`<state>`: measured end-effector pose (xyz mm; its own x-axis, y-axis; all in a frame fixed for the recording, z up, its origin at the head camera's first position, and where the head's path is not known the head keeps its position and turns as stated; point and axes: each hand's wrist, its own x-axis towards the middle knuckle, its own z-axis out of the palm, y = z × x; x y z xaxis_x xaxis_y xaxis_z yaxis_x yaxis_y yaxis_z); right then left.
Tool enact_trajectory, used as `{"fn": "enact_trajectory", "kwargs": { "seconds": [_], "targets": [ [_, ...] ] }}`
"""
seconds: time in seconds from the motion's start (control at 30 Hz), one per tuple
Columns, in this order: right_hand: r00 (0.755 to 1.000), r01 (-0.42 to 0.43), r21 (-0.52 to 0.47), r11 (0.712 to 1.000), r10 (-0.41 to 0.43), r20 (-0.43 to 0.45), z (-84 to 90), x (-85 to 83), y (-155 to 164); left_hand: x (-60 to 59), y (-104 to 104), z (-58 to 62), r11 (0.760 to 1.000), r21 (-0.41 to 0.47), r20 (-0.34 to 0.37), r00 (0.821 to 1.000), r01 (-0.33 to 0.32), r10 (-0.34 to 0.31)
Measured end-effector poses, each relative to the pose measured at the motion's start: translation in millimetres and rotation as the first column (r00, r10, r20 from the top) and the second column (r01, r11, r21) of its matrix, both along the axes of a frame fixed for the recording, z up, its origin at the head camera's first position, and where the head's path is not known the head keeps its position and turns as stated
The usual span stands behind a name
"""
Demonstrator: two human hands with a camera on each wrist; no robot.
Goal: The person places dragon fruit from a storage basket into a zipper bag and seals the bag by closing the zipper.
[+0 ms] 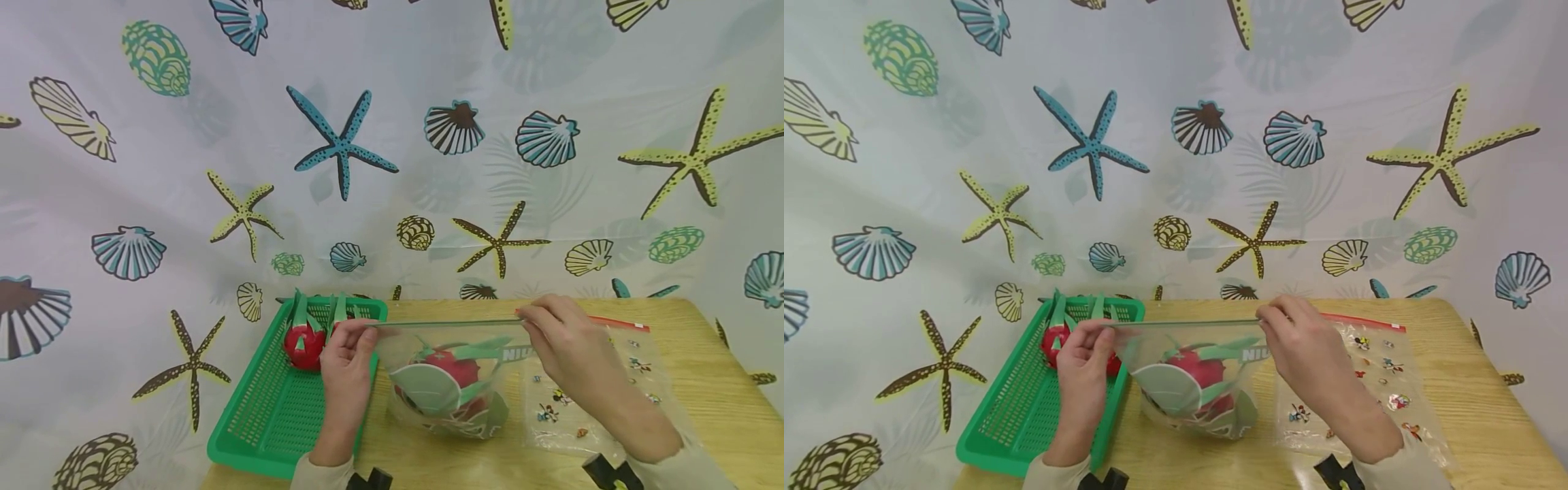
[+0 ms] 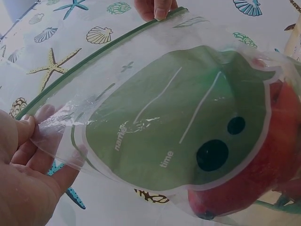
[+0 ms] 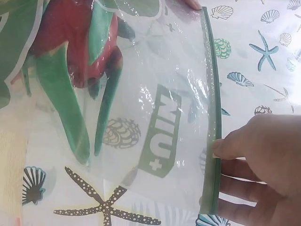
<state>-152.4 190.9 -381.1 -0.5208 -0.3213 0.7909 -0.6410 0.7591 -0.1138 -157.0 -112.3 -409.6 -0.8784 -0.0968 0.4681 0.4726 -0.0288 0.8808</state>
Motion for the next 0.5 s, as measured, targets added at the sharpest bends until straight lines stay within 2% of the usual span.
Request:
{"fn": "enact_trajectory", "kwargs": {
  "seconds": [0.17, 0.37, 0.5],
  "targets": [
    [0.999, 0.038, -0.002, 0.999, -0.038, 0.022, -1.2, 1.9, 9.7, -1.2, -2.7, -2.0, 1.000, 0.029, 0.009, 1.000, -0.006, 0.006],
    [0.999, 0.044, -0.016, 0.999, -0.043, 0.022, -2.6, 1.8, 21.2, -2.1, -5.5, -3.1, 0.998, 0.069, 0.038, 0.999, -0.009, 0.006],
    [0.999, 0.044, -0.022, 0.999, -0.044, 0.024, -4.6, 2.1, 25.3, -3.8, -6.6, -5.1, 0.999, 0.052, 0.063, 0.998, -0.011, 0.007]
  ]
}}
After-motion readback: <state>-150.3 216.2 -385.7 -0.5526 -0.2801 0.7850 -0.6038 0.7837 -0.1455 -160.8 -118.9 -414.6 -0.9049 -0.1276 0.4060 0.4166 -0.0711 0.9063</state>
